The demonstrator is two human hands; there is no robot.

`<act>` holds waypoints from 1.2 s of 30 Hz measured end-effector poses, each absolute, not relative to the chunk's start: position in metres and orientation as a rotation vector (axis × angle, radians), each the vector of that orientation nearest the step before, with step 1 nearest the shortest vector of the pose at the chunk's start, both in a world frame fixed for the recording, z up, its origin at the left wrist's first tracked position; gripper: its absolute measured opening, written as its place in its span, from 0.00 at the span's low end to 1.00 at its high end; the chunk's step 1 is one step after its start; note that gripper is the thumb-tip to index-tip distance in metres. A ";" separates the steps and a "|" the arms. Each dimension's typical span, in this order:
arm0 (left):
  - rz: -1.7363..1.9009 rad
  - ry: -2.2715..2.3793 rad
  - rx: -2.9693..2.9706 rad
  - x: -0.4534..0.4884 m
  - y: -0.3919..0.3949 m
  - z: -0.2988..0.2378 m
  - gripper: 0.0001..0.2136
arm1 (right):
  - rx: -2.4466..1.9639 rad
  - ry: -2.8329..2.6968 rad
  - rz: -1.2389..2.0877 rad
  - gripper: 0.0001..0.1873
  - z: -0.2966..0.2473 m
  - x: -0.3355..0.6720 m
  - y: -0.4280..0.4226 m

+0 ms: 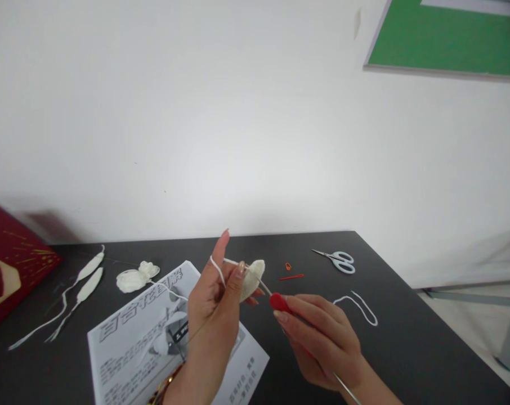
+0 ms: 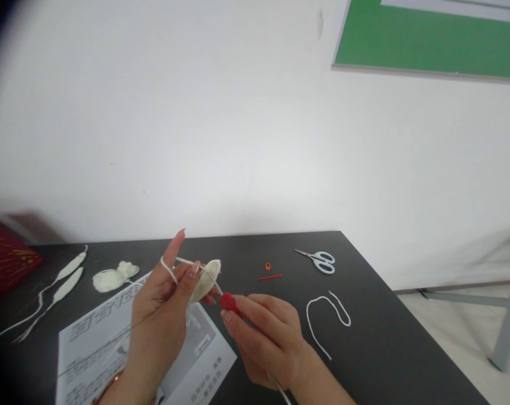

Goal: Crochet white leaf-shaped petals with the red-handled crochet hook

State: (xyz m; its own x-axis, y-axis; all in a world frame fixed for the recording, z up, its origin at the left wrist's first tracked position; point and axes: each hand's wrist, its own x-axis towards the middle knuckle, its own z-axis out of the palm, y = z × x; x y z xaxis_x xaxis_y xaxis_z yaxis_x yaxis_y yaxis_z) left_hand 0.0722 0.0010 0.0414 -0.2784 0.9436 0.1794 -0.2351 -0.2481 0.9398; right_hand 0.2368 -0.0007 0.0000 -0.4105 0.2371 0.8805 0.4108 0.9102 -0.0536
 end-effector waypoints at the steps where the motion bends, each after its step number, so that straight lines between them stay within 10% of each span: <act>1: 1.688 1.068 1.024 0.073 0.001 0.041 0.28 | -0.456 -2.016 -0.219 0.21 0.000 0.236 0.000; 17: 1.726 1.395 1.489 0.079 -0.012 0.032 0.29 | -0.566 -1.943 -0.189 0.22 0.003 0.237 -0.005; 30: 1.580 1.147 1.150 0.077 -0.005 0.043 0.40 | -0.573 -1.447 0.759 0.10 0.008 0.237 0.006; 36: 1.366 0.772 0.956 0.066 0.000 0.049 0.42 | -0.554 -1.616 0.604 0.11 0.015 0.243 0.007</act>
State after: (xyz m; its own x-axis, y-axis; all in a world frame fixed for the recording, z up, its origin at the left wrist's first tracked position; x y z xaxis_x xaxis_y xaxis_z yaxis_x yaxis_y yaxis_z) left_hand 0.0661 0.0005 0.0487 0.0786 0.9934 0.0831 -0.4409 -0.0401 0.8967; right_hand 0.2433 0.0071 0.0153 -0.1225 0.6615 0.7398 0.0143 0.7465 -0.6652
